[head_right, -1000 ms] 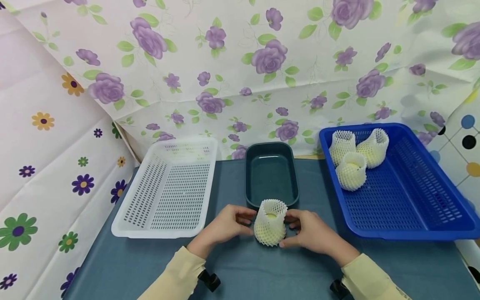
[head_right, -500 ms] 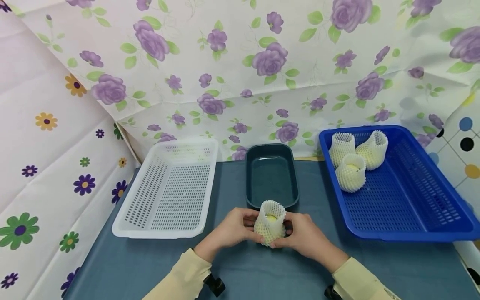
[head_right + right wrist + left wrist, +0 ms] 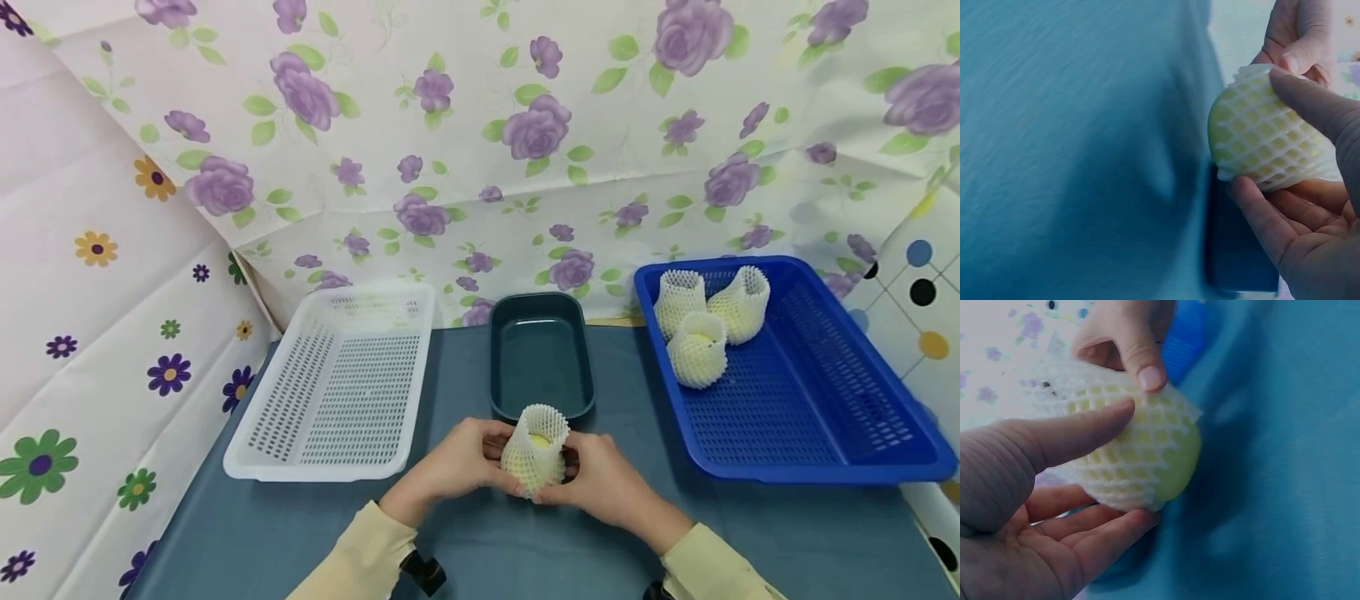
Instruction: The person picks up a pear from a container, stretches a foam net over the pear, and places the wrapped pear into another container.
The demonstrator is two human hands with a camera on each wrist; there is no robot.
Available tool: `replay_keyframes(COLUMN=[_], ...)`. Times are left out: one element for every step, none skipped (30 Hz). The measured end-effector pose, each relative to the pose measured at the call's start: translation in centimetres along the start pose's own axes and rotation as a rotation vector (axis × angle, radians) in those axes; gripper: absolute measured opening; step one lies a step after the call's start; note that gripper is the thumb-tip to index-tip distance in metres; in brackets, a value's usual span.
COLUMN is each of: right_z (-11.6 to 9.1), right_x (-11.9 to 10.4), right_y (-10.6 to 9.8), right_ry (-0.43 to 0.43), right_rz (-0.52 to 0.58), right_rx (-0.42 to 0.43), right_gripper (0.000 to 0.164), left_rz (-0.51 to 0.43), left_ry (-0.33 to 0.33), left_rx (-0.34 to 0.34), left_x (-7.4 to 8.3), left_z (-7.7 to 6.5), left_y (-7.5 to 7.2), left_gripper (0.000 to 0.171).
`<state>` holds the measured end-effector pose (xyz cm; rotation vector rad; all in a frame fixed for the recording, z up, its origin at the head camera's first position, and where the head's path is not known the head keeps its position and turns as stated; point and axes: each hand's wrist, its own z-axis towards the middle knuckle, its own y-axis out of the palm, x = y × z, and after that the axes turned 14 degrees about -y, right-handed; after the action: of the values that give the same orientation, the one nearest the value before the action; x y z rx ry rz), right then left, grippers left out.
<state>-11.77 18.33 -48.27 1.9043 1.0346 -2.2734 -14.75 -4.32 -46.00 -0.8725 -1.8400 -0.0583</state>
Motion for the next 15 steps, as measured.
replay_keyframes(right_z=[-0.1,-0.1,-0.1,0.0,0.1,0.3,0.5,0.8,1.2,1.5,1.9,2.2,2.6,2.9,3.2], right_x=[-0.5,-1.0,-1.6,-2.1,-2.7,-3.2,-3.6,-4.1,-4.4,-4.7,-5.0,-5.2,-5.5,-5.7,-5.9], right_y=[-0.2,-0.5,-0.7,-1.0,-1.3,-1.7,-1.9,-2.2,-2.3,-2.5,-2.6,-2.6,-2.6,-2.7,-2.7], right_ry=[-0.009,-0.017,-0.026,-0.044,-0.066,-0.094,-0.122,-0.14,-0.163,-0.183,-0.196,-0.2,-0.202,-0.204,-0.208], right_rz=[0.009,0.014,0.024,0.032,0.048,0.065,0.081,0.093,0.104,0.11,0.112,0.114,0.113,0.113,0.117], right_rx=[0.015,0.04,0.073,0.11,0.153,0.198,0.244,0.288,0.322,0.347,0.368,0.38,0.387,0.391,0.393], right_gripper=[0.057,0.058,0.06,0.062,0.063,0.064,0.064,0.063,0.062,0.06,0.058,0.058,0.06,0.062,0.066], left_rz=[-0.003,-0.011,-0.022,-0.058,-0.093,-0.133,-0.177,-0.225,-0.271,-0.321,-0.356,-0.401,-0.44,-0.476,-0.507], left_ry=[0.016,0.036,0.059,0.076,0.086,0.093,0.093,0.091,0.083,0.073,0.069,0.069,0.075,0.083,0.089], left_rx=[-0.008,-0.013,-0.013,-0.017,-0.013,-0.004,0.013,0.034,0.061,0.091,0.126,0.156,0.185,0.214,0.241], left_x=[0.4,0.7,1.2,1.6,2.1,2.5,3.0,3.4,3.7,4.1,4.4,4.7,5.0,5.3,5.5], left_z=[-0.3,-0.6,-0.8,-1.1,-1.3,-1.5,-1.7,-1.8,-1.9,-1.9,-1.8,-1.7,-1.6,-1.5,-1.4], left_y=[-0.4,-0.8,-1.3,-1.7,-2.1,-2.6,-2.9,-3.2,-3.5,-3.7,-3.9,-4.0,-4.0,-4.0,-4.0], left_gripper=[0.061,0.06,0.059,0.057,0.055,0.053,0.051,0.05,0.048,0.048,0.048,0.049,0.049,0.05,0.05])
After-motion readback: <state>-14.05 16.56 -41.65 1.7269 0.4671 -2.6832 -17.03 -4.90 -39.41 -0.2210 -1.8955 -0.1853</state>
